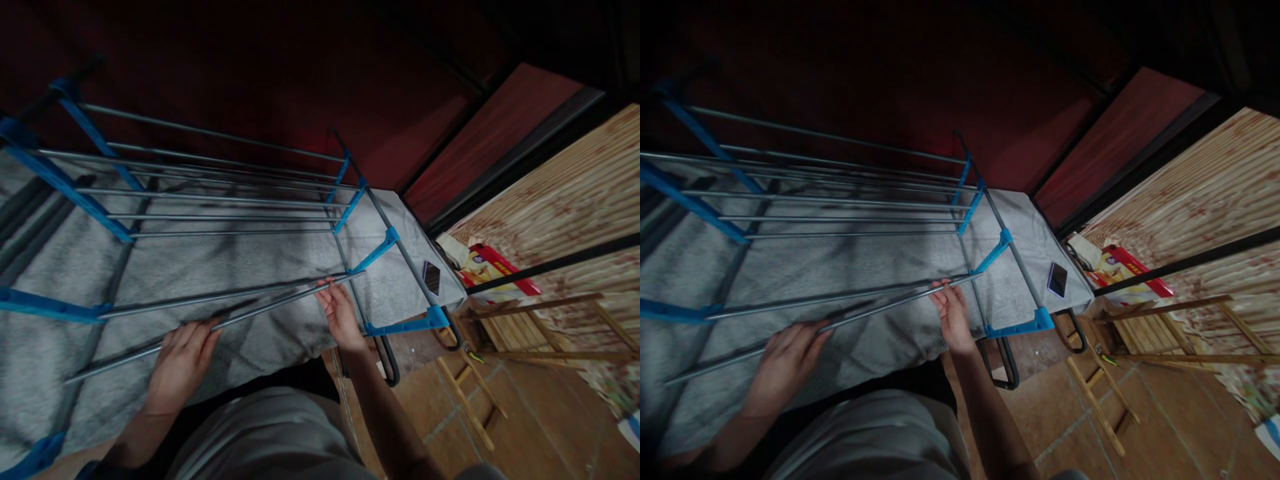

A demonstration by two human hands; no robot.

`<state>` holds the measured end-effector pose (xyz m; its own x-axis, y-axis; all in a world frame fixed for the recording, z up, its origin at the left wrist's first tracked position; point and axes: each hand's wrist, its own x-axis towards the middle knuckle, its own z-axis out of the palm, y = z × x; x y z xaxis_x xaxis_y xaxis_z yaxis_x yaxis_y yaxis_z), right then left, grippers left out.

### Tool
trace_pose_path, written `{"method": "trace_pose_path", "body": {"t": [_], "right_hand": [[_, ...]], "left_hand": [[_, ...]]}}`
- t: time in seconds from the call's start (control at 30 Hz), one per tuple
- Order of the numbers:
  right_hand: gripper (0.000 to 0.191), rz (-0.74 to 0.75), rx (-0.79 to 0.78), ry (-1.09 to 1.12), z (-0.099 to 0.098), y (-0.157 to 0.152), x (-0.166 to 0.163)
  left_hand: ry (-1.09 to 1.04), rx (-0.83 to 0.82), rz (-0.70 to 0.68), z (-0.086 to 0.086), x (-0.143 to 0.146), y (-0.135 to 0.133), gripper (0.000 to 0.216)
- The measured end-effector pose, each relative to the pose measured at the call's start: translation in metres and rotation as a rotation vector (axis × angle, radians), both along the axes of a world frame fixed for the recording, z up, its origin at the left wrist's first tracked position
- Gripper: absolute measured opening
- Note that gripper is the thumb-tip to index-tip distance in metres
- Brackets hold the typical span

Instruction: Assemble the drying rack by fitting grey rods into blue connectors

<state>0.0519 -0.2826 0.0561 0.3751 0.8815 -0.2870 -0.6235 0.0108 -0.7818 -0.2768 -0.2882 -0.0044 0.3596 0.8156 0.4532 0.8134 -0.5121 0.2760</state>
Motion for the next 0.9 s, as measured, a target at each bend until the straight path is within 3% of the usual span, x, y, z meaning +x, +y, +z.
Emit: {"method": "trace_pose_path", "body": {"t": [0.3, 0.63, 0.8, 0.9], "right_hand": [[0.026, 0.169, 0.150, -0.120, 0.059, 0.012, -0.036], [0.030, 0.288, 0.341, -0.491, 0.102, 0.007, -0.078], [0.026, 0.278, 0.477, -0.718, 0.133, 0.005, -0.080], [0.027, 0.245, 0.553, -0.870, 0.148, 0.004, -0.077]], "left_hand": [[-0.332, -0.096, 0.019, 0.052, 0.033, 0.009, 0.035], [-0.692, -0.231, 0.082, 0.094, 0.086, 0.000, 0.022], [-0.724, -0.205, 0.054, 0.119, 0.097, -0.005, 0.021], [-0.687, -0.207, 0.016, 0.126, 0.098, -0.007, 0.024]]}}
